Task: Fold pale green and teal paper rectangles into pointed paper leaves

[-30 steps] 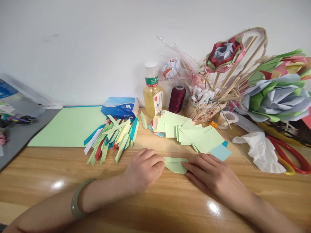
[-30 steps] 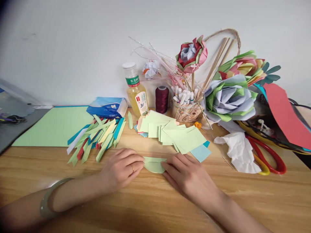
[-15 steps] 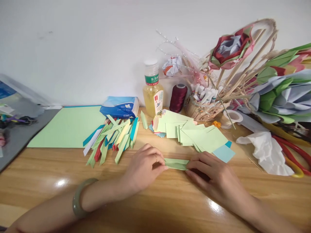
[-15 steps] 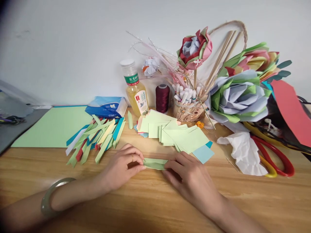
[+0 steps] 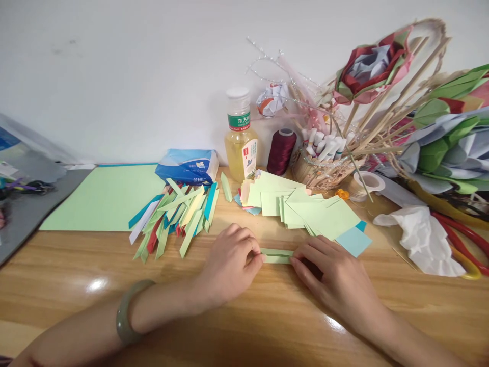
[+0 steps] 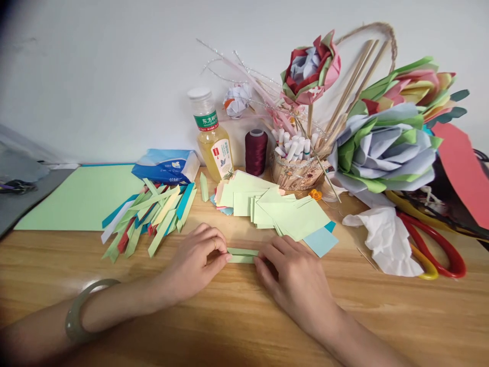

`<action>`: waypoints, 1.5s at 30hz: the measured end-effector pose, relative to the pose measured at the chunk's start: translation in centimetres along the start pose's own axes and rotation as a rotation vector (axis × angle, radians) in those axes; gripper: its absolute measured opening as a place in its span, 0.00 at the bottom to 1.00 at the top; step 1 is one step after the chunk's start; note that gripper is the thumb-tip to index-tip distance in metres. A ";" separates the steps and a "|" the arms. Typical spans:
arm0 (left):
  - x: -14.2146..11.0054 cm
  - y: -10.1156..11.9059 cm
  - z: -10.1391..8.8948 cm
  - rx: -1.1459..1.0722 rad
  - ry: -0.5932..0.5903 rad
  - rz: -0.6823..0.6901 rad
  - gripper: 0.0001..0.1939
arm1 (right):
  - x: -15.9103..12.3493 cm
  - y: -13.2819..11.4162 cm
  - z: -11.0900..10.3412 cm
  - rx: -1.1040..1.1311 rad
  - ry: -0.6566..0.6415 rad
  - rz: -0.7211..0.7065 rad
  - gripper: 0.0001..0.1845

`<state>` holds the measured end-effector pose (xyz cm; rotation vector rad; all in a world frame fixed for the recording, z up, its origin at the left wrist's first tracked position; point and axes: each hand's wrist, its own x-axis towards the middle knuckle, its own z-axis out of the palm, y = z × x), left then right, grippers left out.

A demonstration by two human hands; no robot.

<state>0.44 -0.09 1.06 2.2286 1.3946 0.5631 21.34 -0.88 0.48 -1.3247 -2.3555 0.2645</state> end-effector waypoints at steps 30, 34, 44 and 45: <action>-0.1 -0.3 0.4 0.057 -0.020 0.026 0.06 | 0.0 0.1 0.3 0.061 -0.041 0.025 0.05; -0.3 -0.9 0.3 0.089 0.002 0.324 0.12 | -0.1 0.3 0.2 0.024 0.010 -0.051 0.07; -1.6 -1.8 1.4 0.544 0.248 0.688 0.16 | -0.3 1.1 0.2 -0.174 0.048 -0.461 0.17; -1.6 -1.8 1.5 0.566 0.257 0.696 0.16 | -0.3 1.0 0.2 -0.182 0.012 -0.478 0.18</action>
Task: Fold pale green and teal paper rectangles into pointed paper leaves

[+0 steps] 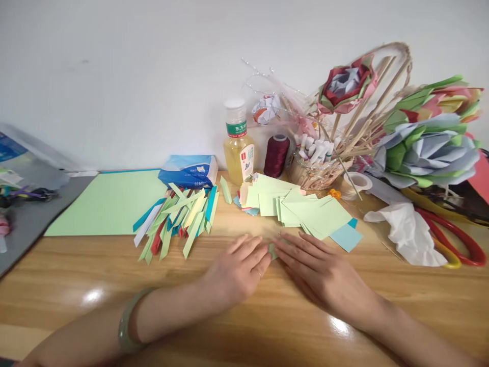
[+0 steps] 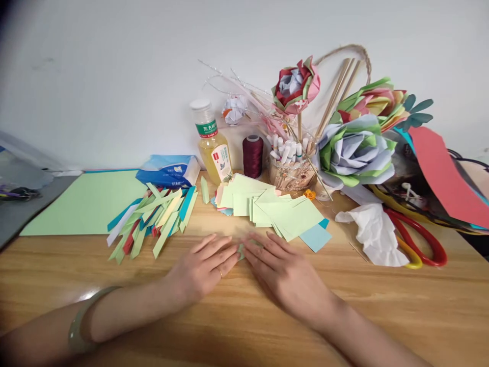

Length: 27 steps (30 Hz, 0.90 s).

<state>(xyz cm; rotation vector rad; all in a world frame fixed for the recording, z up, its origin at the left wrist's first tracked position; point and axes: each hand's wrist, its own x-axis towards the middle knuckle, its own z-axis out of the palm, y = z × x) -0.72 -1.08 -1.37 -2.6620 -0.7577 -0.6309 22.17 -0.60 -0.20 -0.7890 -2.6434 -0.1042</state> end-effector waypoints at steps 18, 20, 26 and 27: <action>-0.9 2.9 -1.9 0.155 -0.248 -0.107 0.27 | -1.8 0.0 -0.3 -0.132 -0.145 0.014 0.45; -0.9 2.9 -1.8 0.159 -0.248 -0.095 0.26 | -1.6 -0.3 -0.2 -0.130 -0.134 0.021 0.46; -0.9 2.9 -1.3 0.185 -0.252 -0.092 0.26 | -0.3 -2.2 0.0 -0.053 -0.190 -0.089 0.51; -0.9 2.9 -1.3 0.184 -0.248 -0.101 0.27 | -0.2 -2.5 0.0 -0.055 -0.188 -0.093 0.51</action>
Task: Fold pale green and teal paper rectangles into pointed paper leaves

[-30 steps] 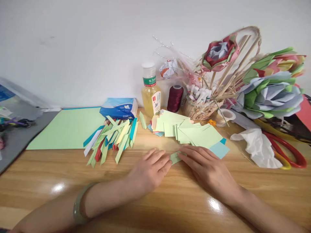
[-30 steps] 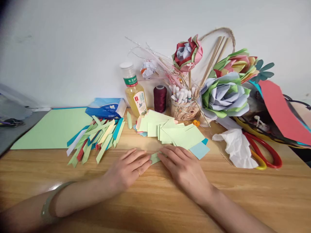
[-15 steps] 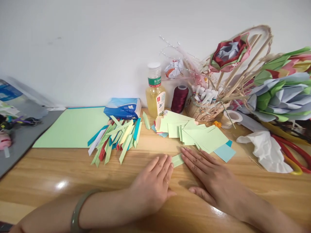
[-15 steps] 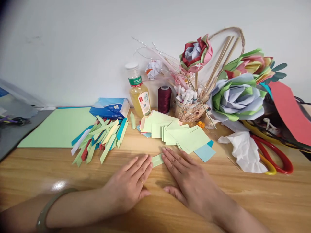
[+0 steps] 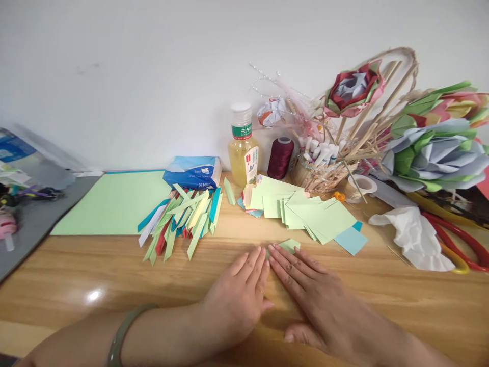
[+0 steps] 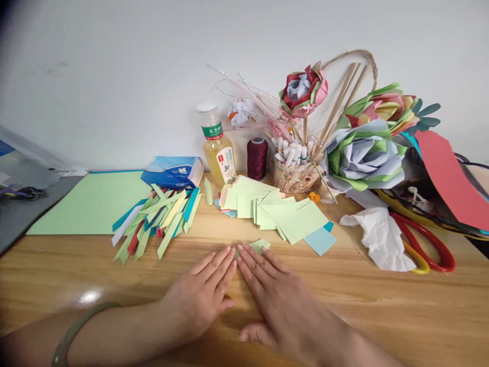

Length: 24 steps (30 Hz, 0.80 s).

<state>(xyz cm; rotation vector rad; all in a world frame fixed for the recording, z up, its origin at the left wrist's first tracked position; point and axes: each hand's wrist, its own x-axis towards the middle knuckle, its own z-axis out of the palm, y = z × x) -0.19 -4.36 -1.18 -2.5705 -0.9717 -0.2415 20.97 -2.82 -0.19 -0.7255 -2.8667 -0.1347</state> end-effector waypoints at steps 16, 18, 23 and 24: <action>-0.1 -0.4 -0.1 -0.022 0.046 0.008 0.20 | -1.1 -0.7 0.3 -0.252 0.201 0.211 0.47; -0.2 -0.4 0.1 -0.025 0.108 -0.006 0.17 | -1.1 -0.2 -0.4 -0.247 0.212 0.236 0.37; 0.1 -0.8 0.6 -0.077 0.260 -0.015 0.09 | -0.5 1.3 -1.3 -0.099 0.247 0.262 0.13; 0.3 -1.0 0.6 -0.097 0.279 -0.004 0.09 | -0.3 1.5 -1.2 -0.057 0.239 0.218 0.12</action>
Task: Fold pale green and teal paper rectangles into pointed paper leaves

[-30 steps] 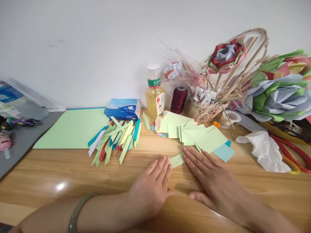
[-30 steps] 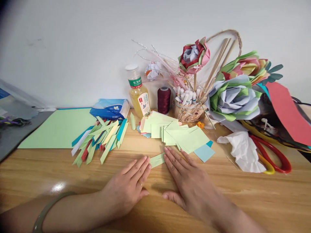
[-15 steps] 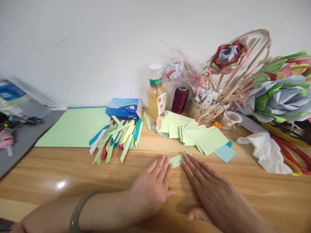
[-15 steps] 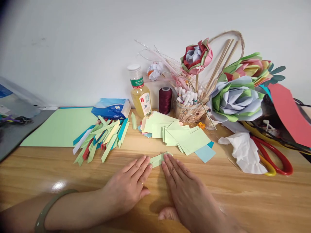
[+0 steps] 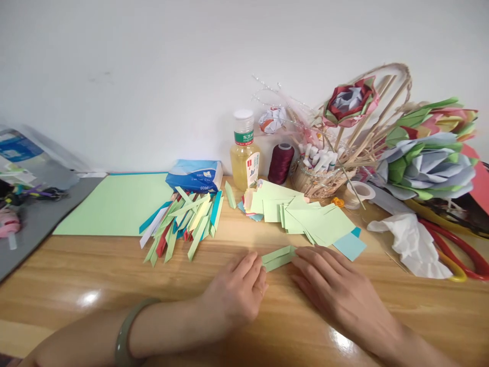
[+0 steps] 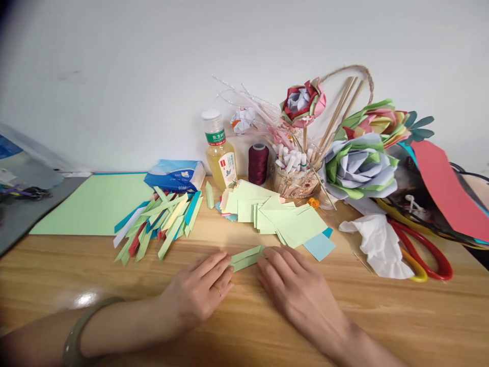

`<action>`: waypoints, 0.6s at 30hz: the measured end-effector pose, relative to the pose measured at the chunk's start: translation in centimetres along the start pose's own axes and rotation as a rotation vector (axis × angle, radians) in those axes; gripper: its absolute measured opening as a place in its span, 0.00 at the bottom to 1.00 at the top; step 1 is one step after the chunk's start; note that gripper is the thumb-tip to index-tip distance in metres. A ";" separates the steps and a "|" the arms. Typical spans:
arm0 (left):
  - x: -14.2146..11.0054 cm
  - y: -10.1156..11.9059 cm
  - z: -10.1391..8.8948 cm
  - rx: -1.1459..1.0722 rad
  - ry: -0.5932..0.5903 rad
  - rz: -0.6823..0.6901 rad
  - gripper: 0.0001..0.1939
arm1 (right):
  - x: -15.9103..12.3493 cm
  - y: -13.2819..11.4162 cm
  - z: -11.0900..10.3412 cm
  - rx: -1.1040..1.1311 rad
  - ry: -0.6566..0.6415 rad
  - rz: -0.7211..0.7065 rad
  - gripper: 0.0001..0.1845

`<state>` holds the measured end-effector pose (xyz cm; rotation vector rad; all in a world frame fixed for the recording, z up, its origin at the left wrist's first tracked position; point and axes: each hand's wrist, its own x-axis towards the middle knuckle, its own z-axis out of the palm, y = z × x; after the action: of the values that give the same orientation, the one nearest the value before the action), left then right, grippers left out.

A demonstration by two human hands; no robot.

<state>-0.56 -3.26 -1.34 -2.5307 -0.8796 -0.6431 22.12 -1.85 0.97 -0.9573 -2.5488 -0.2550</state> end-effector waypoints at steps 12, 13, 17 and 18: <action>1.6 -1.0 -0.1 -0.214 -0.112 -0.035 0.11 | 0.5 0.0 0.8 0.277 -0.113 -0.048 0.11; 1.6 -1.0 0.0 -0.219 -0.102 -0.039 0.12 | 0.5 0.0 0.7 0.274 -0.110 -0.051 0.12; 1.7 -1.2 0.0 -0.299 -0.079 -0.080 0.12 | 0.6 0.0 0.6 0.294 -0.110 -0.050 0.15; 1.8 -1.3 0.0 -0.348 -0.090 -0.114 0.11 | 0.7 0.1 0.6 0.310 -0.110 -0.035 0.15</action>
<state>-0.14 -1.48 -0.10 -2.8522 -1.0266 -0.7817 21.51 -1.22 0.75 -0.8273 -2.6034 0.1848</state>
